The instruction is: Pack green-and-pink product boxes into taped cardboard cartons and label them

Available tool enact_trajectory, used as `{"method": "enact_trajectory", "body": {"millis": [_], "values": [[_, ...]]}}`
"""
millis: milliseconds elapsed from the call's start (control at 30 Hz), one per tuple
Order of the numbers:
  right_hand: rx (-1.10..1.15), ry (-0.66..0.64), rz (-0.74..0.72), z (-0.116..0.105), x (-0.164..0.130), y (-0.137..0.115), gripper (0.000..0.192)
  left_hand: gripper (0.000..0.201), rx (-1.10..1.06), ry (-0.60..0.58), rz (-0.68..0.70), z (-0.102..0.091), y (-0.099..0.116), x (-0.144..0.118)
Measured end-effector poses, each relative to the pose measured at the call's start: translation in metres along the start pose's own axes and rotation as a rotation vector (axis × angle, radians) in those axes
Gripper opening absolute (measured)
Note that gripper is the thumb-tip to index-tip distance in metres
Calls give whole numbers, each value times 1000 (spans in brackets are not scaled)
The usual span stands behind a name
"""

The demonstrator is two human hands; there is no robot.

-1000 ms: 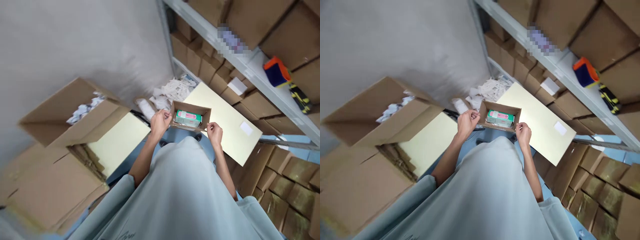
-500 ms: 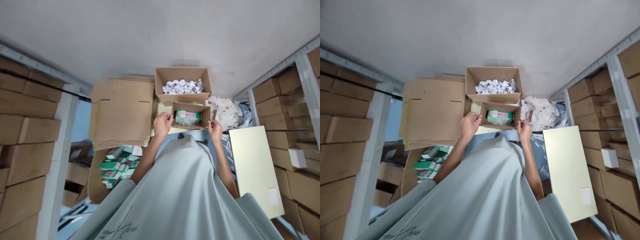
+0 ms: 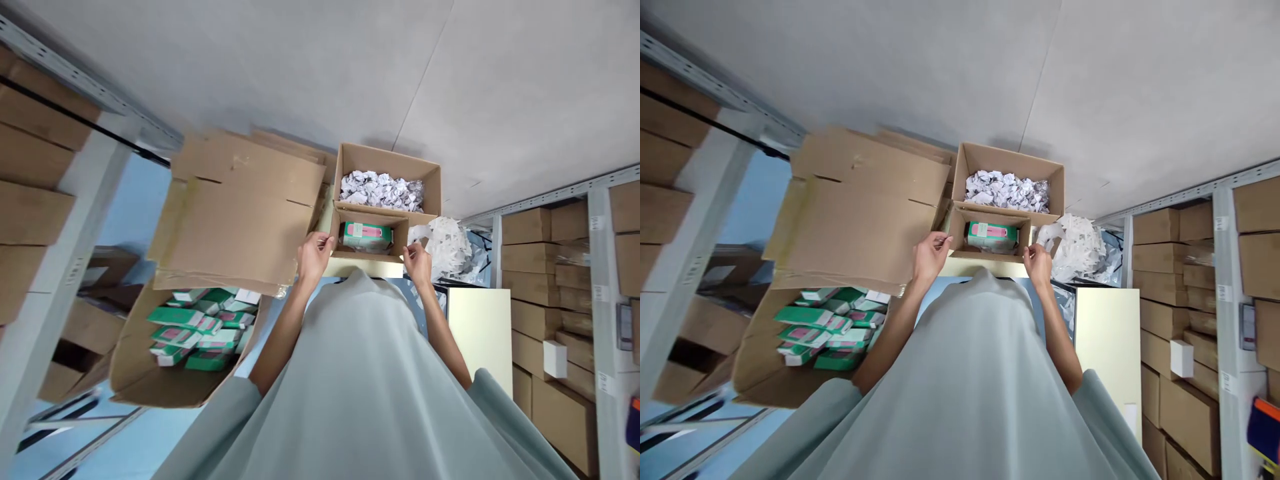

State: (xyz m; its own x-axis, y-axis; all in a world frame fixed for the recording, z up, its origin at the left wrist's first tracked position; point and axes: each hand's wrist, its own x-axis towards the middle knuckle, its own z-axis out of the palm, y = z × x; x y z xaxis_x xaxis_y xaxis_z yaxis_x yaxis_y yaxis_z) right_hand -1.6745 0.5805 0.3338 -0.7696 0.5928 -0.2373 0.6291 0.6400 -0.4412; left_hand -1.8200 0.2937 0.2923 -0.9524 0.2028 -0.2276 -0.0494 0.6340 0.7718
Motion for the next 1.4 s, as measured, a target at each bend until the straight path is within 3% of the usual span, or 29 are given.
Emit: {"method": "enact_trajectory", "body": {"millis": [67,133,233,333,400,533,667,800,933,1033,1167,1300,1400], "values": [[-27,-29,17,-8,6,-1,31,21,7,0,-14,3,1,6],[-56,-20,12,-21,18,-5,33,45,24,32,29,6,9,16],[-110,29,-66,-44,55,-21,37,78,95,85,232,13,30,39],[-226,28,-151,-58,109,-46,35,73,178,42,400,24,47,67],[-331,-57,-164,-58,149,-64,32,61,212,-15,439,32,51,82],[-583,-292,-67,-36,213,-92,44,53,247,-69,474,44,43,94],[-696,-365,38,-16,241,-97,43,57,275,-87,474,44,36,93],[-737,-353,20,-17,241,-88,46,56,292,-100,462,42,38,94],[-713,-306,-23,-37,231,-78,46,56,277,-104,471,40,39,95],[-531,-161,-119,-61,209,-73,41,56,263,-106,479,40,39,96],[-162,-58,-252,-96,152,-70,30,56,257,-99,487,41,38,96],[164,-261,-285,-99,97,-70,31,55,259,-93,481,42,38,95],[75,-390,-244,-73,78,-70,23,56,270,-90,479,41,40,94]]}}
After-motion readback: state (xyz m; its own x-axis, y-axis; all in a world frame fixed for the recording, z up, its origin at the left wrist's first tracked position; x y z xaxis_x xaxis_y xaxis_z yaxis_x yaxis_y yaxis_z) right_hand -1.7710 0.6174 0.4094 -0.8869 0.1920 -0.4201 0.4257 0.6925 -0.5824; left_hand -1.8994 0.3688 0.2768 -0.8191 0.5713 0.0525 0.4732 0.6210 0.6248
